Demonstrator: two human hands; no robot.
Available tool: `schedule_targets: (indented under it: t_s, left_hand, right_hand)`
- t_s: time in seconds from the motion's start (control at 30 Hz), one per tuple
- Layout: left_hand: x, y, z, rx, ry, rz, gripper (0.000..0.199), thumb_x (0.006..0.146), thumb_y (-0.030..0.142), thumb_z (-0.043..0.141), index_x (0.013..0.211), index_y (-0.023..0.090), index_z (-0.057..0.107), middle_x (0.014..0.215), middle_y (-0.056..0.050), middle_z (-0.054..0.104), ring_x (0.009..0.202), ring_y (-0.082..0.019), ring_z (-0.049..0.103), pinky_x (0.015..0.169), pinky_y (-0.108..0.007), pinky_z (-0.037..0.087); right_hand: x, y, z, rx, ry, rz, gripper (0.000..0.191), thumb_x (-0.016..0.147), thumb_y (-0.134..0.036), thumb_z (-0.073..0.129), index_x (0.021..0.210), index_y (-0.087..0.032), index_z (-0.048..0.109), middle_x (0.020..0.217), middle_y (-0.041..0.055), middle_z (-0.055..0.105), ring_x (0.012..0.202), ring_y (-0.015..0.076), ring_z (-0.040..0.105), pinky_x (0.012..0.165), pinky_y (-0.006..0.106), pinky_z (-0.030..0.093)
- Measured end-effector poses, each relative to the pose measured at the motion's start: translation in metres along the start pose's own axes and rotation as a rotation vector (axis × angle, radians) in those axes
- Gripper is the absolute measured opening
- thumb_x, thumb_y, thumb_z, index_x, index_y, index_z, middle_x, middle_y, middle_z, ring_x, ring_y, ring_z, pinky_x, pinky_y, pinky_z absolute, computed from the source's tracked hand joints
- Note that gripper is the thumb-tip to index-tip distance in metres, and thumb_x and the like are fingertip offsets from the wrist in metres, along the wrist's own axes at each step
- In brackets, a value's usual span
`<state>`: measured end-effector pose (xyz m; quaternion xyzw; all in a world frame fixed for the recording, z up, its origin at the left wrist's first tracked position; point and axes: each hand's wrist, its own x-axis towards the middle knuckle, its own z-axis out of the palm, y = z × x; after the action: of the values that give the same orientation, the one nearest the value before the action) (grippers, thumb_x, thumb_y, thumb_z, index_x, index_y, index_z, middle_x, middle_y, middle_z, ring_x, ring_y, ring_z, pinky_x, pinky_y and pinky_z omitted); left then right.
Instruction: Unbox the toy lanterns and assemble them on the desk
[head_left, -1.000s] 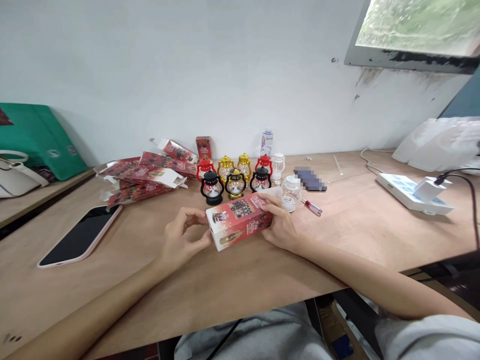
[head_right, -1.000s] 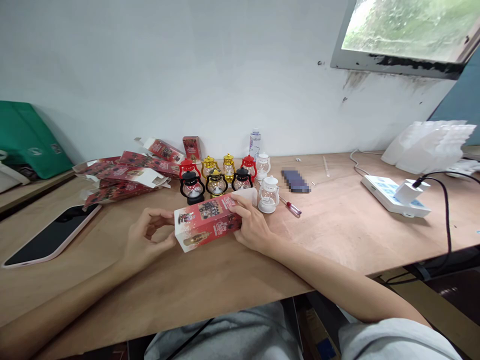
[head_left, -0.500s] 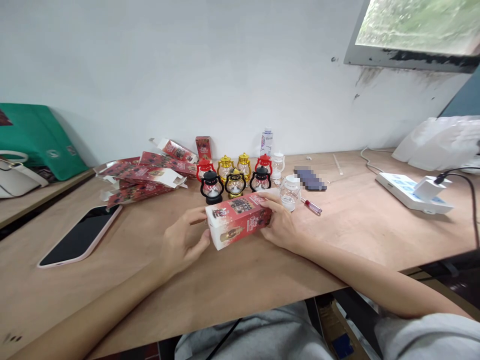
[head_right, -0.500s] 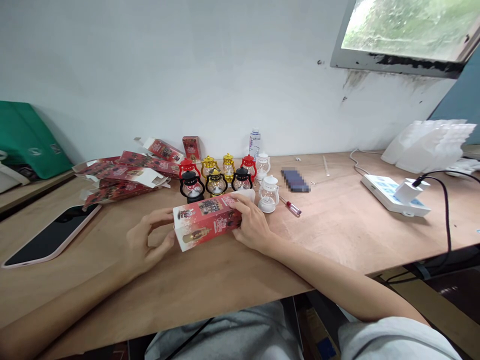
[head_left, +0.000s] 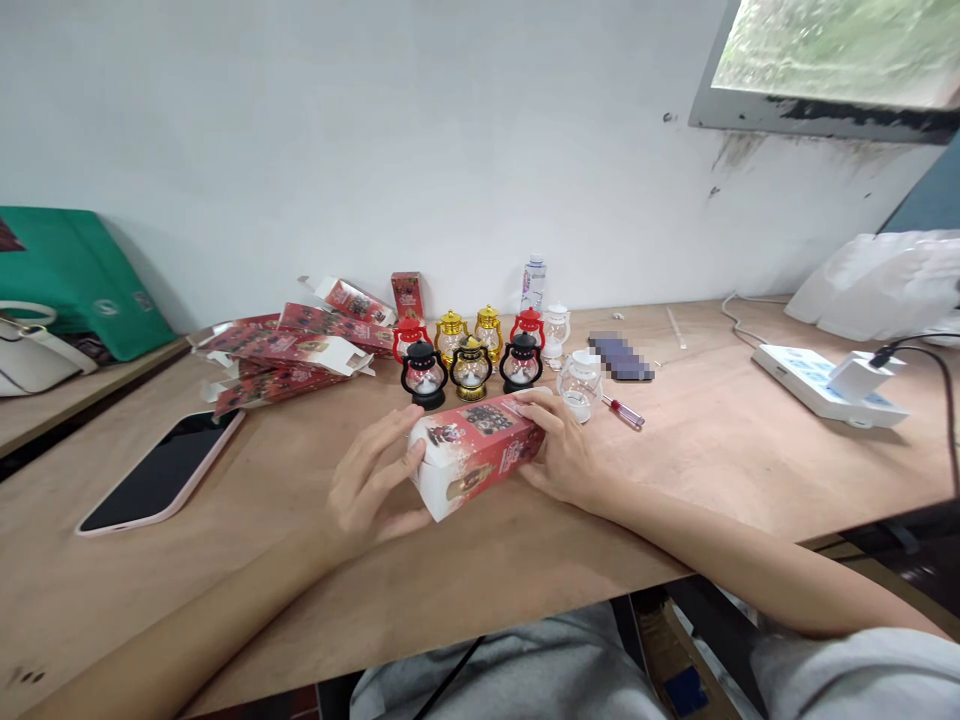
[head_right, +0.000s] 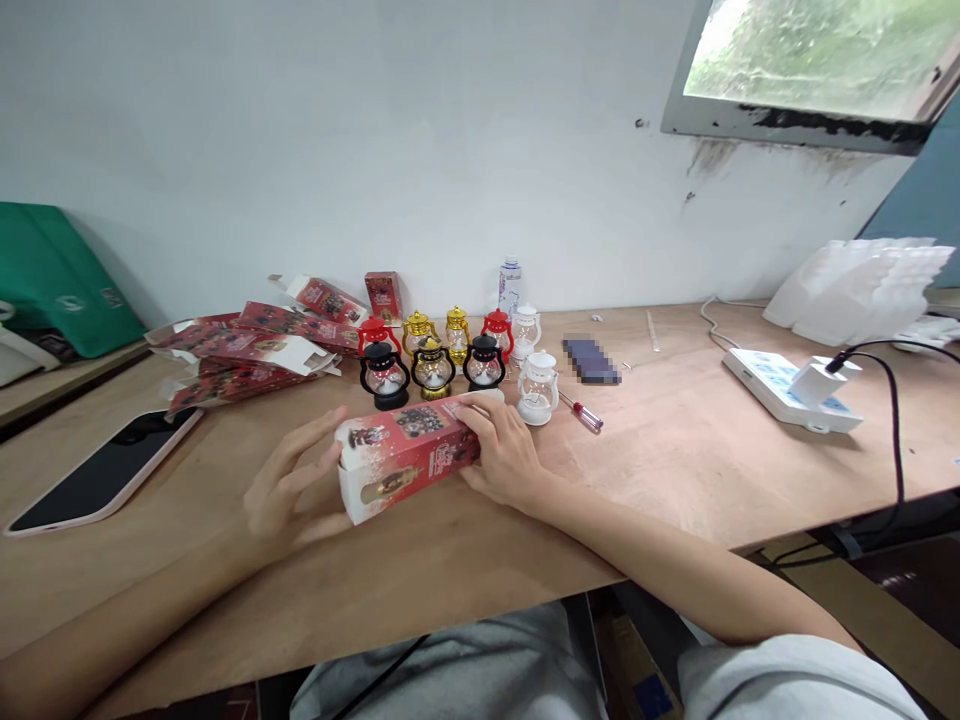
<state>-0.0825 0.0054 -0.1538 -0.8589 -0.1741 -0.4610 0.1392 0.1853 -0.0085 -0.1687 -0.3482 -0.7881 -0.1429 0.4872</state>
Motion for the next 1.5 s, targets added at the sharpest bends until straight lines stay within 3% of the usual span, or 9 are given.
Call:
schedule_targets:
  t_s: [0.1,0.37,0.57,0.77,0.97,1.13,1.3,1.5]
  left_hand:
    - [0.002,-0.002,-0.001,0.02,0.044,0.064,0.058,0.084,0.036,0.063,0.136,0.027,0.039,0.139,-0.015,0.048,0.123,-0.028,0.052,0.094,-0.049,0.052]
    - [0.016,0.006,-0.007,0.026,-0.007,-0.043,0.042,0.081,0.026,0.067,0.118,0.019,0.048,0.123,-0.015,0.055,0.115,-0.026,0.058,0.089,-0.042,0.055]
    - [0.014,0.003,-0.004,0.114,-0.008,0.013,0.033,0.078,0.034,0.07,0.101,0.019,0.052,0.101,-0.007,0.053,0.098,-0.023,0.06,0.077,-0.036,0.055]
    - [0.009,-0.002,-0.002,0.119,-0.037,0.075,0.029,0.077,0.039,0.071,0.091,0.02,0.053,0.09,-0.006,0.057,0.088,-0.021,0.057,0.071,-0.035,0.05]
    - [0.014,-0.002,-0.005,0.123,-0.015,0.119,0.023,0.078,0.033,0.07,0.09,0.02,0.054,0.081,-0.004,0.06,0.084,-0.02,0.06,0.07,-0.034,0.05]
    - [0.022,0.001,-0.01,0.165,-0.005,0.241,0.024,0.077,0.037,0.07,0.084,0.022,0.053,0.078,-0.001,0.064,0.074,-0.018,0.062,0.071,-0.035,0.05]
    - [0.029,0.006,-0.013,0.217,-0.005,0.289,0.019,0.079,0.031,0.068,0.078,0.021,0.051,0.072,0.0,0.064,0.07,-0.016,0.063,0.07,-0.034,0.047]
    - [0.021,0.001,-0.012,0.25,0.051,0.372,0.023,0.075,0.037,0.071,0.073,0.022,0.053,0.07,0.003,0.064,0.07,-0.015,0.061,0.071,-0.034,0.041]
  right_hand:
    - [0.001,0.001,-0.001,-0.041,0.003,-0.004,0.067,0.072,-0.014,0.059,0.132,-0.026,0.031,0.122,0.0121,0.049,0.111,0.028,0.053,0.088,0.048,0.05]
    - [0.0,0.005,-0.002,-0.086,0.002,0.006,0.073,0.07,-0.009,0.056,0.136,-0.028,0.03,0.125,0.011,0.048,0.115,0.0299,0.05,0.091,0.05,0.047]
    - [0.0,0.007,0.0,-0.152,0.022,-0.039,0.076,0.067,-0.004,0.054,0.135,-0.03,0.033,0.125,0.0088,0.052,0.11,0.0294,0.052,0.087,0.047,0.046]
    - [0.003,0.008,-0.003,-0.27,-0.018,-0.066,0.07,0.063,-0.003,0.053,0.128,-0.028,0.041,0.123,0.0061,0.058,0.097,0.0279,0.054,0.079,0.044,0.045]
    - [0.002,0.01,-0.002,-0.212,-0.013,-0.034,0.073,0.062,-0.002,0.054,0.128,-0.029,0.042,0.126,0.003,0.058,0.103,0.0285,0.05,0.087,0.047,0.043]
    - [0.002,0.009,-0.003,-0.207,-0.006,-0.016,0.073,0.065,-0.003,0.055,0.13,-0.034,0.042,0.123,0.0011,0.06,0.112,0.0309,0.047,0.094,0.05,0.038]
    - [0.003,0.009,-0.004,-0.23,0.002,-0.028,0.071,0.065,-0.004,0.056,0.13,-0.033,0.044,0.12,0.0036,0.059,0.117,0.031,0.046,0.096,0.051,0.037]
    - [0.005,0.006,-0.005,-0.227,0.008,-0.068,0.072,0.066,-0.003,0.052,0.131,-0.033,0.042,0.128,0.0019,0.056,0.124,0.0294,0.046,0.103,0.051,0.035]
